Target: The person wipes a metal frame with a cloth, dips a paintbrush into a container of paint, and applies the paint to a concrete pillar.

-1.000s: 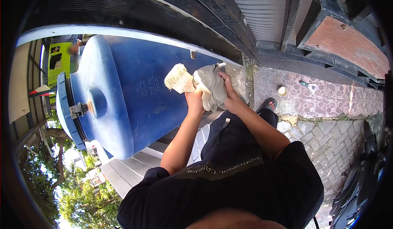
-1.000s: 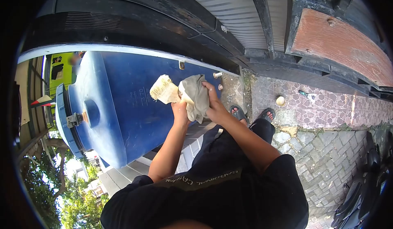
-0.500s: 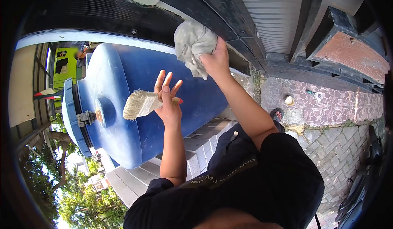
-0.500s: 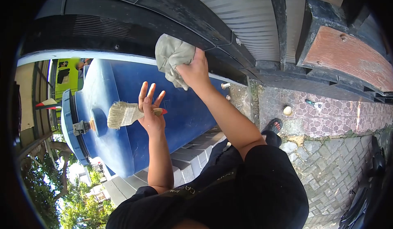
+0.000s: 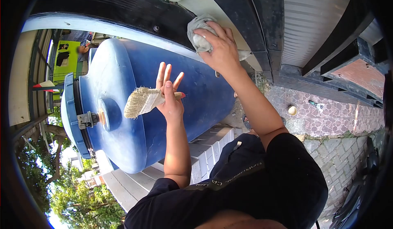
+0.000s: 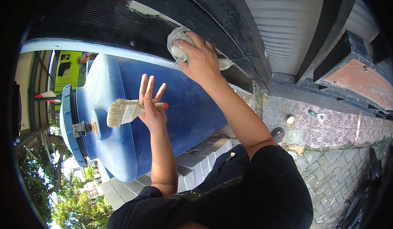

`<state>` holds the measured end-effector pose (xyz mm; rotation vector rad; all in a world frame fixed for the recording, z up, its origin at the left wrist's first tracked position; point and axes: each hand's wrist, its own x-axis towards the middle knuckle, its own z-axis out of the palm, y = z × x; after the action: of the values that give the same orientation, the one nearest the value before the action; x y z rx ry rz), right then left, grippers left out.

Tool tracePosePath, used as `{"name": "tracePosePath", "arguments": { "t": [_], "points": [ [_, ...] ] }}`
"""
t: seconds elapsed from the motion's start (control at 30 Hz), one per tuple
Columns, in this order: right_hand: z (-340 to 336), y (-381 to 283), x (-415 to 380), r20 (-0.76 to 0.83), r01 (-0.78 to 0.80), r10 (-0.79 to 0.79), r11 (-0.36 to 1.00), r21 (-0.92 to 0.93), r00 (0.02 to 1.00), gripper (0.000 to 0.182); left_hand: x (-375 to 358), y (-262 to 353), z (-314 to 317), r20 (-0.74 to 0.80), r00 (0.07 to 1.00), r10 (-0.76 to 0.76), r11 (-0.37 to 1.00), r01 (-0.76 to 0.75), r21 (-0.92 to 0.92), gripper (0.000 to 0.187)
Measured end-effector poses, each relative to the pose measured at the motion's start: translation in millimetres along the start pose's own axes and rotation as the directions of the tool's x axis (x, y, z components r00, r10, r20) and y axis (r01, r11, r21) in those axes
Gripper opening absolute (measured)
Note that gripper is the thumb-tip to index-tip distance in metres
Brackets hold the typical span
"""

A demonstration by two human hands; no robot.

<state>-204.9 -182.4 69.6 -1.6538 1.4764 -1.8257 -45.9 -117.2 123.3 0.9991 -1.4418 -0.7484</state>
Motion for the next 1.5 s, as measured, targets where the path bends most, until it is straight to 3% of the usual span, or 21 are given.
{"name": "tracePosePath", "arguments": {
  "t": [0.1,0.13,0.23,0.3,0.43,0.47,0.5,0.57,0.63,0.7,0.83,0.9,0.93,1.03,1.1,1.17,1.23,1.27,1.33,1.43,1.5],
  "points": [
    [5.7,19.2,-15.1,0.019,-0.051,0.052,0.998,-0.029,0.998,0.052,10.6,0.9,18.6,-0.004,1.0,0.019,1.0,-0.019,0.006,0.032],
    [7.4,25.2,-19.8,0.021,-0.08,0.08,0.997,-0.015,0.997,0.052,12.4,-6.4,18.8,0.015,1.0,0.015,1.0,-0.015,-0.019,0.02],
    [7.8,39.3,-30.3,0.062,-0.17,0.169,0.985,0.007,0.984,0.052,14.3,-18.1,22.7,0.04,0.999,0.017,0.999,-0.015,-0.051,0.026],
    [9.1,52.3,-38.8,0.188,-0.377,0.382,0.924,-0.066,0.905,0.051,17.0,-18.9,26.0,0.042,0.998,0.045,0.996,-0.041,-0.079,0.015],
    [27.9,115.3,-84.4,0.217,-0.47,0.503,0.863,-0.187,0.836,0.049,17.1,-15.3,29.6,-0.022,1.0,0.014,1.0,-0.014,-0.009,0.016],
    [35.9,144.2,-100.8,0.238,-0.534,0.609,0.786,-0.313,0.757,0.048,17.2,-14.8,30.4,-0.03,0.999,0.018,0.999,-0.017,0.027,0.016],
    [29.1,146.6,-106.7,0.237,-0.583,0.713,0.685,-0.437,0.66,0.046,14.3,-14.7,28.8,-0.009,1.0,0.008,1.0,-0.008,0.027,0.016],
    [22.9,136.7,-130.7,0.145,-0.621,0.747,0.63,-0.466,0.649,0.046,18.8,-15.1,25.4,0.015,1.0,0.009,1.0,-0.009,0.018,0.016],
    [9.6,123.8,-127.0,0.061,-0.639,0.762,0.582,-0.503,0.645,0.045,20.2,-14.7,26.7,0.015,1.0,-0.007,0.999,0.007,0.04,0.022],
    [3.6,98.7,-118.0,0.009,-0.513,0.524,0.837,-0.192,0.852,0.05,20.4,-18.0,23.5,0.02,1.0,0.002,0.999,-0.003,0.038,0.03],
    [-10.3,25.5,-47.4,-0.052,-0.164,0.179,0.964,0.211,0.983,0.054,19.1,-13.1,27.7,0.009,1.0,-0.026,0.999,0.026,0.048,0.039],
    [4.8,18.9,-23.8,-0.076,0.032,-0.025,0.995,0.092,0.997,0.059,18.1,-10.7,26.6,0.045,0.998,-0.031,0.997,0.027,0.077,0.041],
    [9.3,23.6,-17.9,-0.089,0.023,-0.015,0.995,0.092,0.996,0.059,17.7,-10.4,26.5,0.049,0.998,-0.026,0.998,0.023,0.066,0.042],
    [24.3,45.9,-12.6,0.079,-0.147,0.132,0.962,0.229,0.988,0.06,18.9,-11.5,25.2,0.06,0.998,-0.013,0.996,0.007,0.094,0.041],
    [32.8,72.8,-27.5,0.298,-0.406,0.378,0.913,0.035,0.876,0.055,17.5,-17.1,21.7,0.078,0.997,-0.006,0.996,-0.001,0.094,0.04],
    [33.5,93.3,-40.6,0.337,-0.469,0.449,0.883,-0.025,0.827,0.052,17.1,-19.4,23.5,0.075,0.997,0.008,0.995,-0.015,0.099,0.036],
    [24.4,107.8,-52.8,0.445,-0.554,0.548,0.822,-0.129,0.709,0.053,16.4,-21.6,22.2,0.07,0.997,0.026,0.992,-0.035,0.124,0.032],
    [29.7,122.5,-63.9,0.442,-0.557,0.549,0.821,-0.127,0.709,0.053,16.9,-24.1,22.0,0.06,0.997,0.041,0.993,-0.047,0.111,0.032],
    [59.1,165.6,-96.8,0.086,-0.402,0.444,0.866,-0.298,0.892,0.058,16.7,-24.3,22.7,0.071,0.995,0.063,0.987,-0.072,0.146,0.035],
    [73.0,221.0,-139.4,0.057,-0.544,0.58,0.79,-0.284,0.813,0.064,15.3,-28.1,24.9,0.083,0.992,0.093,0.986,-0.103,0.129,0.035],
    [88.4,252.9,-175.6,-0.054,-0.598,0.643,0.674,-0.433,0.764,0.062,14.9,-31.2,25.3,0.076,0.993,0.088,0.976,-0.101,0.193,0.034]
  ]
}}
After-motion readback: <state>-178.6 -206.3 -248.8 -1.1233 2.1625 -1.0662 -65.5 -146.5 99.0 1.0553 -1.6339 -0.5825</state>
